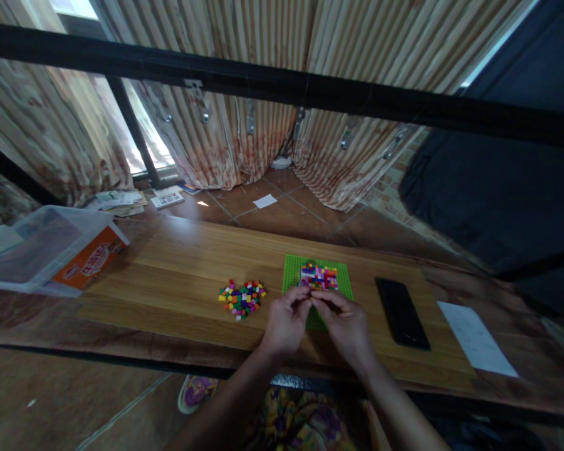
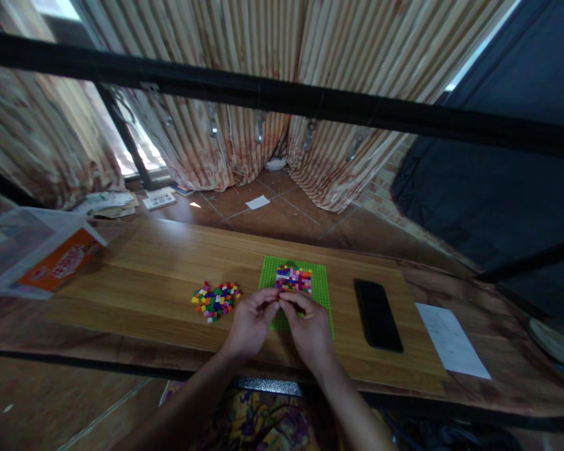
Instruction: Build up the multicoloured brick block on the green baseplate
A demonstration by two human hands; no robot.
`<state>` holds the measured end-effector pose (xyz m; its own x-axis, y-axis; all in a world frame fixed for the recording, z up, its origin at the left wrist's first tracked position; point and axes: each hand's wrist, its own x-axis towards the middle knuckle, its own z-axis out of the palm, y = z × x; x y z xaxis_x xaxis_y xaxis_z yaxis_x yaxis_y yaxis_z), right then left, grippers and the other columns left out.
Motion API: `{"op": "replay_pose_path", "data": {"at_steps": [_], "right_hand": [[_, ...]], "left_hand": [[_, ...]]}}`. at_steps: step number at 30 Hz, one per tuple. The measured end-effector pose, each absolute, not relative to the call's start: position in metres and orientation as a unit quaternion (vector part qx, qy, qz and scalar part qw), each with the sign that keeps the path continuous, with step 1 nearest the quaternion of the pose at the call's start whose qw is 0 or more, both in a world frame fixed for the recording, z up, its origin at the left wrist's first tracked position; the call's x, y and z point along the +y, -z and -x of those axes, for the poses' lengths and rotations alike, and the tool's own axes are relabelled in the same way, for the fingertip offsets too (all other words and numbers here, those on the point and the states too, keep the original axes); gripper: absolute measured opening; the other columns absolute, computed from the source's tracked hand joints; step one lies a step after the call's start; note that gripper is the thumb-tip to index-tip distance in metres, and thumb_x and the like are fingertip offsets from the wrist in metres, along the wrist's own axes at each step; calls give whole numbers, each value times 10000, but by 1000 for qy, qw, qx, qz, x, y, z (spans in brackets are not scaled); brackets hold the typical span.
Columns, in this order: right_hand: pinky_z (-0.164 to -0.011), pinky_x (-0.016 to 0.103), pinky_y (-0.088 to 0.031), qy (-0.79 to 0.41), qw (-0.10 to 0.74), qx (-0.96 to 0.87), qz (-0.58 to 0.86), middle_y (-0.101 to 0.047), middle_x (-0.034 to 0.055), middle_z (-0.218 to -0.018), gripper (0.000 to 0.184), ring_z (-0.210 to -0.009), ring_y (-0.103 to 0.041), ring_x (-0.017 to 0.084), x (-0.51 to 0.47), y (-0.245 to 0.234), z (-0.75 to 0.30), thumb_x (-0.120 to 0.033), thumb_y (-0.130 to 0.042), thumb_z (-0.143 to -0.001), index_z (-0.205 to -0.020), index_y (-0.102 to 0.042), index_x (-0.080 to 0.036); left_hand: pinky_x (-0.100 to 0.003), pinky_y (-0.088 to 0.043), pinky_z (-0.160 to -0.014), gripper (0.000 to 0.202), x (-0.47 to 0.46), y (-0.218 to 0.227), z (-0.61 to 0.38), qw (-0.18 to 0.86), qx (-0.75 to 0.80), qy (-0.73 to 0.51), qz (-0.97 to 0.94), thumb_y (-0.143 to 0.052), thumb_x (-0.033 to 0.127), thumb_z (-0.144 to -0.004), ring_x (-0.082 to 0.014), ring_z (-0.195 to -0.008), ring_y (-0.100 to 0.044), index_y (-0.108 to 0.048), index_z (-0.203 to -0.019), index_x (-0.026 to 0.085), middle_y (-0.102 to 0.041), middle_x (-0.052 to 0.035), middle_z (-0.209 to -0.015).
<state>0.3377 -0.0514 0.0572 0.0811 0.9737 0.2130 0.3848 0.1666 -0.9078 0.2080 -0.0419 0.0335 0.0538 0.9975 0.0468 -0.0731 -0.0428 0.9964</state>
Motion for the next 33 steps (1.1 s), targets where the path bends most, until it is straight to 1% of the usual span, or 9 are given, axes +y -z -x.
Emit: {"op": "replay_pose_path", "data": {"at_steps": [6, 12, 16, 18, 22, 25, 26, 28, 33], "right_hand": [[-813, 337, -541, -295, 446, -621, 573, -745, 31, -973, 181, -876, -688, 192, -48, -60, -338, -335, -630, -840, -961, -740, -256], [-828, 362, -542, -249, 445, -618, 598, -745, 53, -993, 244, -888, -692, 211, -34, -60, -349, -367, -611, -841, -1007, -723, -228], [-821, 378, -539, -203, 436, -622, 617, -741, 58, -994, 245, -862, -687, 220, -19, -59, -370, -375, -600, -839, -979, -724, -218], [-799, 373, -538, -189, 424, -630, 623, -743, 53, -961, 230, -827, -683, 217, -14, -60, -376, -374, -597, -835, -942, -728, -218], [-776, 342, -530, -193, 403, -653, 612, -738, 39, -933, 206, -812, -672, 200, -7, -65, -374, -355, -582, -842, -911, -724, -223], [-791, 333, -516, -190, 377, -688, 590, -731, 24, -907, 179, -835, -662, 194, 0, -68, -362, -325, -562, -857, -884, -719, -243], [-800, 334, -511, -183, 368, -703, 580, -728, 19, -895, 172, -843, -660, 195, 3, -68, -358, -314, -556, -862, -868, -717, -252], [-819, 339, -499, -170, 350, -737, 552, -724, 15, -886, 176, -863, -656, 196, 10, -68, -352, -290, -539, -875, -842, -710, -263], [-814, 346, -489, -141, 308, -786, 518, -713, 26, -883, 190, -866, -647, 202, 23, -63, -349, -239, -516, -885, -836, -698, -254]], "left_hand": [[-283, -555, -785, 213, -38, -37, -206, 528, 461, -508, -500, -560, 172, -827, -156, -840, -691, -668, -1009, 197, -735, -49, -933], [-273, -565, -718, 259, -38, -40, -201, 511, 479, -506, -503, -545, 216, -852, -158, -824, -690, -650, -1089, 204, -728, -60, -968], [-279, -562, -761, 232, -37, -43, -171, 442, 510, -530, -513, -572, 254, -833, -165, -857, -689, -671, -1033, 190, -729, -70, -965], [-299, -553, -824, 244, -34, -43, -143, 399, 541, -546, -500, -596, 284, -811, -171, -891, -684, -677, -1017, 181, -727, -71, -969], [-318, -542, -824, 315, -23, -39, -74, 285, 655, -556, -425, -603, 328, -765, -188, -868, -679, -679, -1016, 154, -728, -81, -959], [-331, -535, -771, 364, -17, -33, -28, 201, 762, -462, -408, -568, 328, -779, -196, -797, -676, -676, -1089, 171, -726, -74, -959], [-342, -531, -767, 367, -16, -30, -17, 176, 788, -423, -411, -554, 332, -791, -205, -785, -674, -678, -1098, 175, -725, -70, -910], [-363, -526, -792, 372, -15, -24, -3, 133, 812, -370, -431, -532, 340, -812, -230, -822, -672, -678, -1109, 171, -717, -76, -877], [-367, -506, -865, 330, -15, -12, 3, 50, 797, -327, -506, -483, 284, -830, -252, -970, -648, -686, -1059, 161, -685, -116, -1077]]}}
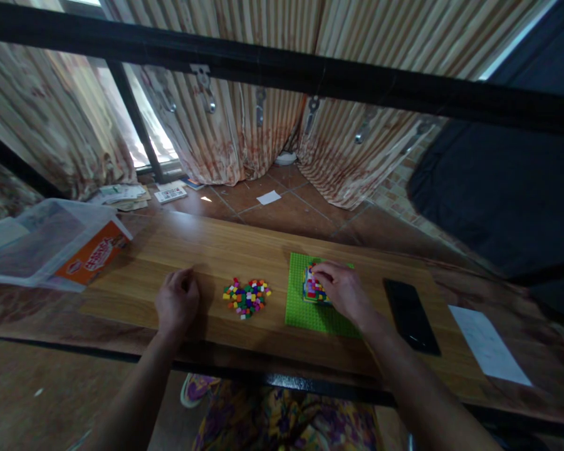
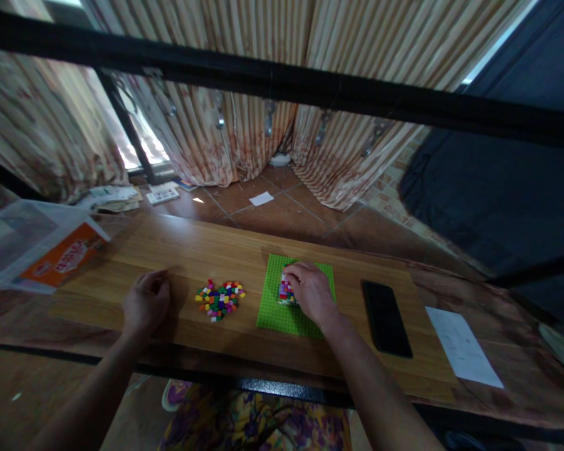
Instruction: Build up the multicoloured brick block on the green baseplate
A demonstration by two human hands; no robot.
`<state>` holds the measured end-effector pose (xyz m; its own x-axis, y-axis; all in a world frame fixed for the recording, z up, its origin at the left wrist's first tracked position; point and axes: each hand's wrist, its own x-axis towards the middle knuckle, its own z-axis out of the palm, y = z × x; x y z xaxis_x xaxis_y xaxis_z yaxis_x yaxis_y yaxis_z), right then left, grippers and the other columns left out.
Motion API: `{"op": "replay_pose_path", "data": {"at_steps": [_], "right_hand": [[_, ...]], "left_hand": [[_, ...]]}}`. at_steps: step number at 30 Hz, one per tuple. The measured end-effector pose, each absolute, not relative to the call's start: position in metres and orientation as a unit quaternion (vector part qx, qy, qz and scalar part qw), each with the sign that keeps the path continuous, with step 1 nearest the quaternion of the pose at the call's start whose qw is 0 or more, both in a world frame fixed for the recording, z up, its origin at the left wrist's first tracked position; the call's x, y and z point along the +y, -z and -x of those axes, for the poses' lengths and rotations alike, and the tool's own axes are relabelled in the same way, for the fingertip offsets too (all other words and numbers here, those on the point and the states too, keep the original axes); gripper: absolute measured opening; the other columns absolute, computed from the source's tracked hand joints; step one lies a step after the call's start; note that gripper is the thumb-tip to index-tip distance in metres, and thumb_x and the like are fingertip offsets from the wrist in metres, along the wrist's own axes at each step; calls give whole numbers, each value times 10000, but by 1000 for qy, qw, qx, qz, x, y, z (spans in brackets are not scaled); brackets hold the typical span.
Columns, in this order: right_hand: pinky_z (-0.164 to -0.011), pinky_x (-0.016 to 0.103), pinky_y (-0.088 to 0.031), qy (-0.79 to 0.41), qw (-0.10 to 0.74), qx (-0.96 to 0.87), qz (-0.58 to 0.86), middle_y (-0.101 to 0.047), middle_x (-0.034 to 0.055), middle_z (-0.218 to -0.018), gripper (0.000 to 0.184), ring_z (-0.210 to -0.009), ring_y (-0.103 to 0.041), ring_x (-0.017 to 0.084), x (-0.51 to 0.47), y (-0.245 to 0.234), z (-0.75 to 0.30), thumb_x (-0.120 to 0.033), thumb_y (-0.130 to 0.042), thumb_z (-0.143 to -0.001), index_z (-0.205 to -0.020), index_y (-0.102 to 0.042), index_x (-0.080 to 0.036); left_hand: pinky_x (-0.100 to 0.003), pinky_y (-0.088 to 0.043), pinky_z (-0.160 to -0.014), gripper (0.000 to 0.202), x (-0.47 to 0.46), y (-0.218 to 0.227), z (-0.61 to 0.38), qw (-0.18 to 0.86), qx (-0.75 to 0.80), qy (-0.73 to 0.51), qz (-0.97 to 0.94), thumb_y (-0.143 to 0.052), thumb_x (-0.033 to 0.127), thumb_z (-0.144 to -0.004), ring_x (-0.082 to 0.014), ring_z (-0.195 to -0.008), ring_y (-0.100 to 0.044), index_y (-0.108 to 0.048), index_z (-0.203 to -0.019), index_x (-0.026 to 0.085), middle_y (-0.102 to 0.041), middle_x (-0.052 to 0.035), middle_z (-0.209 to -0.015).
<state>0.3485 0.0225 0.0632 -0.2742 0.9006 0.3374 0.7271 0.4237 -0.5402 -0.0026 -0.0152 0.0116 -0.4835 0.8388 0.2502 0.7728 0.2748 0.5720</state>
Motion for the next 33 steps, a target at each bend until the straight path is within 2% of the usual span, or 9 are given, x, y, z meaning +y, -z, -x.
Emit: {"op": "replay_pose_path", "data": {"at_steps": [10, 19, 26, 33], "right_hand": [[-822, 354, -492, -127, 298, -792, 518, -715, 19, -863, 216, -851, -650, 201, 22, -60, -345, -296, -507, -893, -828, -711, -269], [-828, 379, -489, -84, 282, -809, 509, -707, 66, -935, 272, -902, -632, 231, 19, -53, -343, -295, -469, -926, -870, -729, -236], [-844, 393, -480, -64, 302, -793, 526, -690, 62, -932, 303, -909, -615, 236, 15, -46, -343, -331, -462, -926, -890, -752, -253], [-831, 390, -493, -99, 335, -769, 536, -674, 51, -953, 301, -903, -611, 220, 11, -42, -345, -347, -467, -921, -927, -761, -279]], "left_hand": [[-338, -494, -853, 296, -17, -12, -1, 44, 785, -321, -527, -478, 271, -835, -238, -971, -638, -690, -1020, 180, -677, -97, -1065], [-337, -489, -858, 302, -16, -12, -2, 48, 786, -316, -529, -462, 278, -844, -242, -972, -636, -695, -1001, 168, -676, -104, -1067], [-340, -493, -870, 284, -17, -11, -2, 50, 782, -322, -531, -471, 259, -838, -235, -969, -632, -697, -985, 168, -672, -102, -1062], [-340, -491, -860, 282, -16, -11, -3, 54, 784, -326, -525, -468, 261, -837, -239, -969, -633, -698, -976, 174, -675, -93, -1066]]}}
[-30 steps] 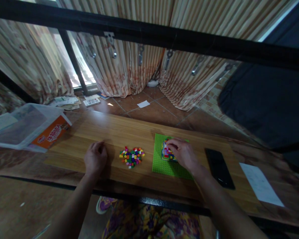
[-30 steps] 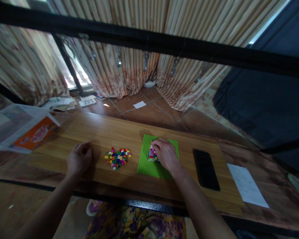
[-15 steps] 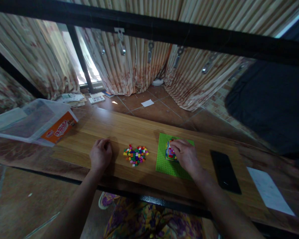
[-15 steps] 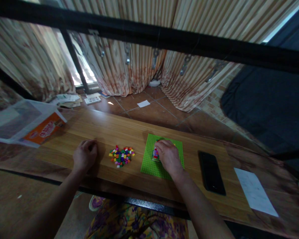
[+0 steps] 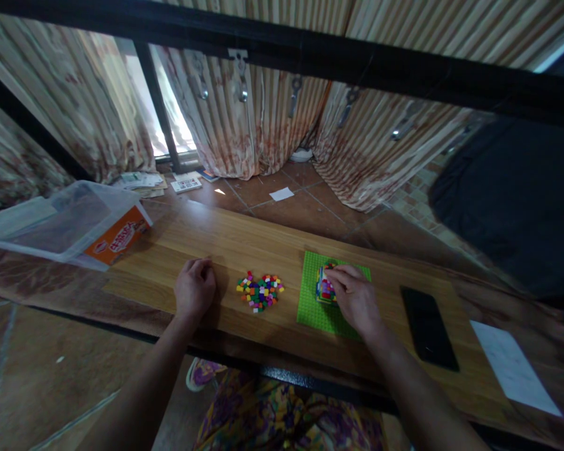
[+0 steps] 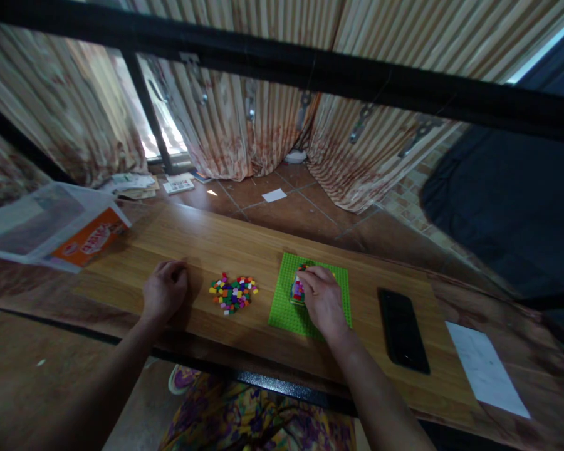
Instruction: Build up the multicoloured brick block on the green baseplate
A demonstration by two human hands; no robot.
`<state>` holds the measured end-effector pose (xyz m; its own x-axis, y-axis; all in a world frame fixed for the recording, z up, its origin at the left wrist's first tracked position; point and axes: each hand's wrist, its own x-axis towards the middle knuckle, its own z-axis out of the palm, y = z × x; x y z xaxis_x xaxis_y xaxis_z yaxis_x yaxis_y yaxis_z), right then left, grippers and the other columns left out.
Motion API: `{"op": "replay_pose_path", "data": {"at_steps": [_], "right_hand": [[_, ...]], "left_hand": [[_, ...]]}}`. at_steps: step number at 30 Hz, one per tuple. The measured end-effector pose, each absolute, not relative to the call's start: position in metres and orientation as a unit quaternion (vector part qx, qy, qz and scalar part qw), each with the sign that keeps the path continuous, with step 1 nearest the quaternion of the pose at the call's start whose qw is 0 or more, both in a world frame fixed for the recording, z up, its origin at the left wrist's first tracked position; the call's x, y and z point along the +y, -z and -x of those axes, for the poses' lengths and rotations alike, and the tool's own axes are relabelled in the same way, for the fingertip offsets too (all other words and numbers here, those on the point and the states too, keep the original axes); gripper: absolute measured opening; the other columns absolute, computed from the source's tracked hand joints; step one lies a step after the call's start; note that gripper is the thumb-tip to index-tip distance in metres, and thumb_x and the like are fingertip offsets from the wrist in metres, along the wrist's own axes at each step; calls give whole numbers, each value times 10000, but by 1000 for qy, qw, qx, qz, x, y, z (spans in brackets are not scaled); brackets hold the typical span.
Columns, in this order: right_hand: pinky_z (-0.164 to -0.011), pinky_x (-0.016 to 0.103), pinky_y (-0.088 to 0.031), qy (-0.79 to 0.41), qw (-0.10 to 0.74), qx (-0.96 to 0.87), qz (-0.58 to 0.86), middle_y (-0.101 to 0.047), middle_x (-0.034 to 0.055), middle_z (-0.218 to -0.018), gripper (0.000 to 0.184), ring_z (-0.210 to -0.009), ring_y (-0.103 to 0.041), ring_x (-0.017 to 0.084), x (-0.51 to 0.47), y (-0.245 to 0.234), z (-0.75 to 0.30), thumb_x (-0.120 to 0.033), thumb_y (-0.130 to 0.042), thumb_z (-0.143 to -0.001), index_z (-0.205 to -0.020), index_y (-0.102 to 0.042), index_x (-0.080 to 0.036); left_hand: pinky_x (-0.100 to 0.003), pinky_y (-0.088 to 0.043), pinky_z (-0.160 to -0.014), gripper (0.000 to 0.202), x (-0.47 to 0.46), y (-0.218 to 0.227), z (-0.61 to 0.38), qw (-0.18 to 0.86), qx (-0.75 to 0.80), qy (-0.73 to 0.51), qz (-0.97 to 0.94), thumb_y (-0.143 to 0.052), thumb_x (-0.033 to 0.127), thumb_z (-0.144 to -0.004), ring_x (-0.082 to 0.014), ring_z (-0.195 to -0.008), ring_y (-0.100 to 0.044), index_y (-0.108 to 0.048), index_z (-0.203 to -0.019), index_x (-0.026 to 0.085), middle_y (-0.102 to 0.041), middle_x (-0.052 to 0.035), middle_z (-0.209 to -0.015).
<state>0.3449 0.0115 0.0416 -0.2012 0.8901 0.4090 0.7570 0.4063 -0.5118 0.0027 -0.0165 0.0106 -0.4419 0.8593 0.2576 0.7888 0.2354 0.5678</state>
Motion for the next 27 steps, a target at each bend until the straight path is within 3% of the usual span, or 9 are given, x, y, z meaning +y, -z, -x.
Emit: {"op": "replay_pose_path", "data": {"at_steps": [27], "right_hand": [[-884, 424, -473, -90, 372, -747, 544, -688, 62, -928, 305, -903, -610, 225, 6, -31, -336, -293, -452, -923, -941, -754, -259]], "left_hand": [[-323, -483, -848, 282, -17, -5, 0, 50, 776, -337, -531, -452, 254, -840, -231, -966, -633, -699, -958, 189, -679, -84, -1040]]}}
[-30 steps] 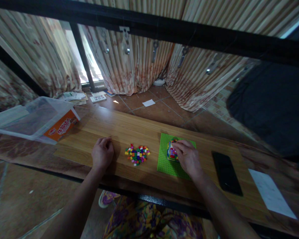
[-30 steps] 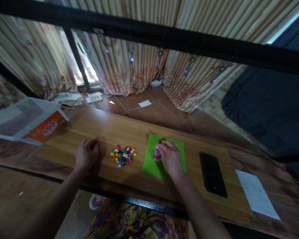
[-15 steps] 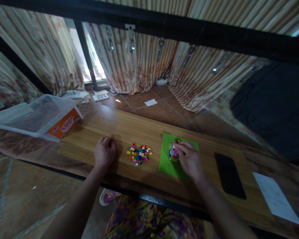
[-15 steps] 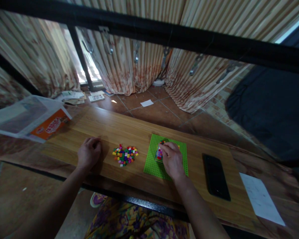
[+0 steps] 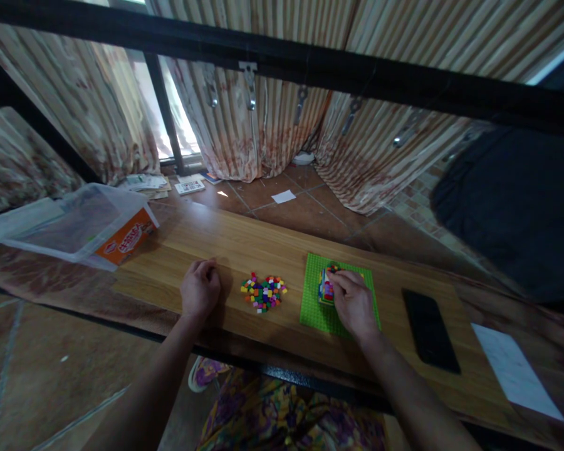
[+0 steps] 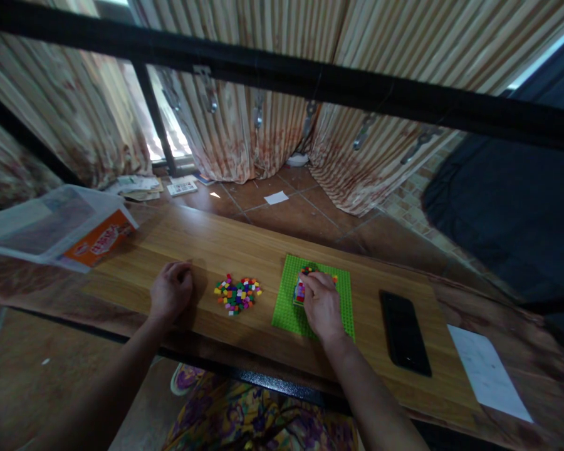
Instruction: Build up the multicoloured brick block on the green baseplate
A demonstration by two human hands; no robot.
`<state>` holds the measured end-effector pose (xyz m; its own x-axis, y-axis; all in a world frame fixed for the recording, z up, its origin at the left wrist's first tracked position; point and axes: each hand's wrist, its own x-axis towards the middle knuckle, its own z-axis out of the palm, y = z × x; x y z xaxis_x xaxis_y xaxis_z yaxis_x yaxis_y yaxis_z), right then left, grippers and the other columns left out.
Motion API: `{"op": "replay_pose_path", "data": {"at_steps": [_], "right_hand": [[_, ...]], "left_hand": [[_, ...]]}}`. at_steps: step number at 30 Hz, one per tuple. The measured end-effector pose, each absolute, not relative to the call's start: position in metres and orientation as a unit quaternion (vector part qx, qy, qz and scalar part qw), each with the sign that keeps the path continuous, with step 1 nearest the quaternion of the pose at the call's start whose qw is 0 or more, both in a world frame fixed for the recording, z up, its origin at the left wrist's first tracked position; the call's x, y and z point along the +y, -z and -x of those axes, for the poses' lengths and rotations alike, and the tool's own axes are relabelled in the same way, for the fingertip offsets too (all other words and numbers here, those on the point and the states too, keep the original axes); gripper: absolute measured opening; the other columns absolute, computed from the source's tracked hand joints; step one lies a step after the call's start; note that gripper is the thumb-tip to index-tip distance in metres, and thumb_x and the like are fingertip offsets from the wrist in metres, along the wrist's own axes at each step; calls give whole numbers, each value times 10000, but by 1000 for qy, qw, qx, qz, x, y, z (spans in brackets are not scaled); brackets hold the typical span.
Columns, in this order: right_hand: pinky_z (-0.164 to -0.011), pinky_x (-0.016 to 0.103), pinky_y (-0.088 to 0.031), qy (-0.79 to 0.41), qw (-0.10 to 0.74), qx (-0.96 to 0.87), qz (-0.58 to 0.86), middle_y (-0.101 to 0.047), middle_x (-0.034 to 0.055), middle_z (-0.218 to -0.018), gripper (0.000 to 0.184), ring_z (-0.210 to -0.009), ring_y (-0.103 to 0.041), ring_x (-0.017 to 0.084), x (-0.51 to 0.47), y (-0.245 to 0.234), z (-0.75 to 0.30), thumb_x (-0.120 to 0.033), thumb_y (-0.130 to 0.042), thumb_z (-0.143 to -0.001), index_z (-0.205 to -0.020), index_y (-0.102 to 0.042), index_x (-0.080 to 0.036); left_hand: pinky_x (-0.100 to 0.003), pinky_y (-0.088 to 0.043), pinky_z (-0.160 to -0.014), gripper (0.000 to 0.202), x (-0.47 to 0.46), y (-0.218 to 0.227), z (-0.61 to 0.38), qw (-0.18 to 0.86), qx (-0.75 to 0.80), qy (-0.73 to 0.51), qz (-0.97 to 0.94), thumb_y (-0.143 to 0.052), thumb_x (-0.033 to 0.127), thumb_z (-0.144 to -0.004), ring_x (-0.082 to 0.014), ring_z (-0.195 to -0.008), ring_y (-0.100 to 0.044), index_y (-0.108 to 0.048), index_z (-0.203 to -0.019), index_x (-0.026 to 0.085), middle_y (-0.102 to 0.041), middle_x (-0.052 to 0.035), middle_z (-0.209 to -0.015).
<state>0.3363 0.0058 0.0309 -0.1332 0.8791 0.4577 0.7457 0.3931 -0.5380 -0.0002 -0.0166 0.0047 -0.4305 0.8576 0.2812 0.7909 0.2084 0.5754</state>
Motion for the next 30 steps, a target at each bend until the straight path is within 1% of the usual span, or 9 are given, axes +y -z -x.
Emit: {"op": "replay_pose_path", "data": {"at_steps": [3, 8, 13, 20, 26, 30], "right_hand": [[-883, 422, -473, -100, 376, -743, 545, -693, 66, -939, 311, -903, -616, 222, 4, -32, -336, -298, -448, -926, -956, -753, -243], [-914, 419, -478, -130, 399, -710, 566, -697, 81, -1012, 314, -958, -624, 221, 2, -36, -338, -330, -461, -925, -1000, -747, -227], [-893, 410, -498, -138, 400, -701, 574, -694, 90, -1038, 316, -952, -627, 220, 2, -36, -341, -355, -477, -921, -1013, -744, -215], [-925, 425, -472, -63, 362, -755, 543, -685, 76, -1015, 306, -964, -605, 226, -2, -31, -348, -317, -448, -940, -1008, -735, -233], [-875, 401, -487, -19, 349, -771, 532, -685, 72, -977, 307, -919, -602, 225, -1, -30, -346, -280, -431, -947, -984, -733, -236], [-854, 383, -498, -4, 349, -776, 524, -694, 73, -969, 307, -908, -609, 221, 1, -29, -346, -272, -429, -952, -974, -732, -229]], "left_hand": [[-321, -484, -844, 285, -17, -5, 0, 52, 773, -341, -532, -447, 253, -843, -228, -962, -636, -697, -961, 182, -682, -86, -1043], [-321, -485, -852, 277, -16, -7, 0, 59, 770, -340, -536, -444, 242, -844, -227, -967, -634, -697, -938, 178, -680, -94, -1037], [-315, -485, -844, 265, -15, -5, 1, 53, 771, -340, -535, -457, 223, -839, -224, -965, -636, -699, -937, 180, -679, -93, -1036], [-311, -496, -809, 256, -14, -5, 0, 47, 780, -333, -529, -471, 212, -834, -223, -937, -648, -705, -930, 178, -684, -89, -1024], [-312, -493, -822, 246, -13, -2, 1, 37, 774, -335, -536, -477, 211, -834, -221, -933, -647, -705, -923, 181, -684, -82, -1013], [-308, -492, -804, 238, -13, -2, 2, 35, 775, -332, -537, -481, 206, -830, -221, -935, -646, -703, -915, 186, -682, -76, -1008]]}}
